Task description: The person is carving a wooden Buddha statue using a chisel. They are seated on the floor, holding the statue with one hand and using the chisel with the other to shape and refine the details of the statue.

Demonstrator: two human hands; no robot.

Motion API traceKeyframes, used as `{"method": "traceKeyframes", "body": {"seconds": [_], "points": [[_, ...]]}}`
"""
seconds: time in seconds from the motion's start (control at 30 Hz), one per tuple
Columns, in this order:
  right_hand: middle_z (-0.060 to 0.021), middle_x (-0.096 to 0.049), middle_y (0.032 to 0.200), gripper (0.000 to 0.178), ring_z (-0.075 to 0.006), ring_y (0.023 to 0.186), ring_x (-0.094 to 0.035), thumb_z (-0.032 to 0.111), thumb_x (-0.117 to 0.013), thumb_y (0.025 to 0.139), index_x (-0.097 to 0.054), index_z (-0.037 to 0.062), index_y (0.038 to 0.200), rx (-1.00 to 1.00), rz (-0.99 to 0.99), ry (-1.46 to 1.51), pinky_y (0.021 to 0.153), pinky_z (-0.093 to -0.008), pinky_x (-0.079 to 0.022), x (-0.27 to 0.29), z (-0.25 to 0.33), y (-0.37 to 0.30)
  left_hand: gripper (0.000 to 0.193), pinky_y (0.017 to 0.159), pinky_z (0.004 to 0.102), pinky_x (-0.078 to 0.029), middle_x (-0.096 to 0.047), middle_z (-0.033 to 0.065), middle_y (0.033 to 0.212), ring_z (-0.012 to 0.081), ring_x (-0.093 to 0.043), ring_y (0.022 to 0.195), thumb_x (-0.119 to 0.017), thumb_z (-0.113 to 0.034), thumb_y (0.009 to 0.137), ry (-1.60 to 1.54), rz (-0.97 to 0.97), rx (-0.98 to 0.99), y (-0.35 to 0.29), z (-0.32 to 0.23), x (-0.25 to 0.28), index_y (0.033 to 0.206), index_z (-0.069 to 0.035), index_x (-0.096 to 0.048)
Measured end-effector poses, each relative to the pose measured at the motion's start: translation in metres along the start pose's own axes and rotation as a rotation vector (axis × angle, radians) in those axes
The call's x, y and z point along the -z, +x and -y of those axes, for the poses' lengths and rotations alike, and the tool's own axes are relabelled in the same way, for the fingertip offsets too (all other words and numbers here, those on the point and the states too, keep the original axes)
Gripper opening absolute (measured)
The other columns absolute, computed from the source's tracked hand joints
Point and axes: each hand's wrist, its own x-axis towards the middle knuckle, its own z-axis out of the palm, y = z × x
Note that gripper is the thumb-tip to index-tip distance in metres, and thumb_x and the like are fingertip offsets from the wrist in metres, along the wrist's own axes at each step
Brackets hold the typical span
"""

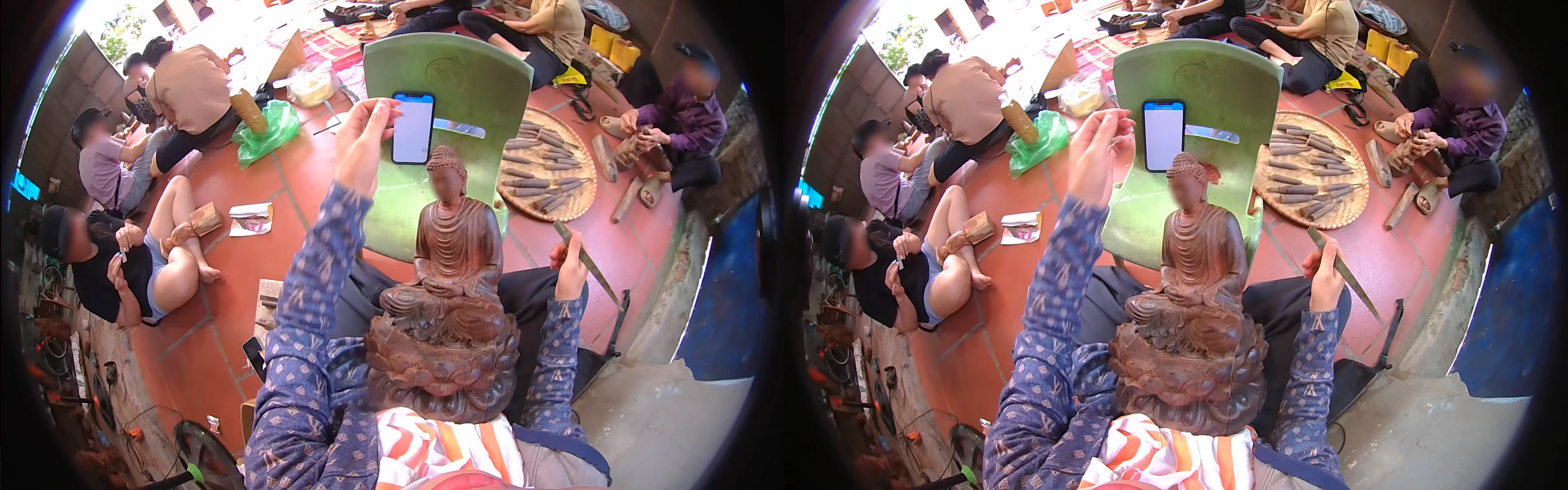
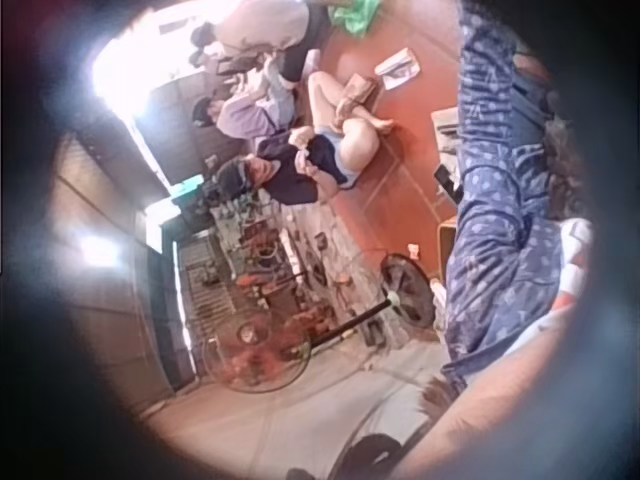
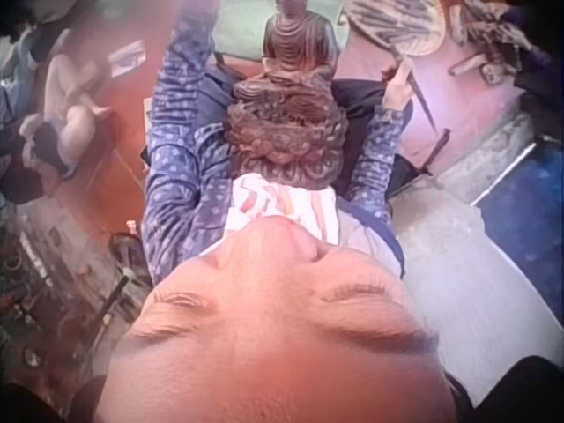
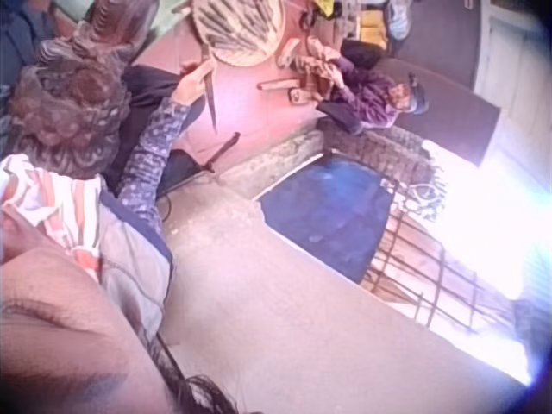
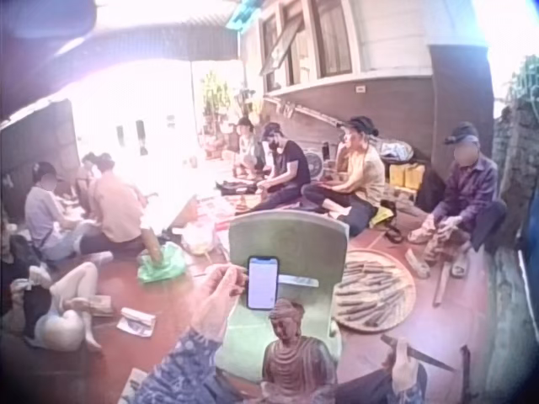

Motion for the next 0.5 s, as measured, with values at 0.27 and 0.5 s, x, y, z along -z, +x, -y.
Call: {"method": "traceKeyframes", "body": {"seconds": [0.27,0.5], "points": [[0.0005,-0.054,0.064,0.044,-0.0051,0.052,-0.046,0.041,-0.039,0.103,-0.061,0.0044,0.116,0.022,-0.011,0.061,0.048,-0.0196,-0.037,-0.005,0.020,-0.009,0.045,0.079,0.0335,-0.041,-0.064,0.0180,0.105,0.0248,-0.054,0.092,-0.062,-0.044,0.089,-0.887,1.086,-0.313,-0.168,-0.108,-0.062,0.101,-0.001,-0.066],[0.0011,-0.052,0.064,0.048,-0.0051,0.054,-0.044,0.044,-0.037,0.103,-0.061,0.0037,0.115,0.036,-0.001,0.125,0.051,-0.0191,-0.036,0.002,0.033,-0.039,0.043,0.081,0.0366,-0.043,-0.065,0.0169,0.107,0.0259,-0.054,0.093,-0.052,-0.043,0.095,-0.979,1.052,-0.002,-0.206,-0.115,-0.038,0.098,-0.005,-0.070]]}}
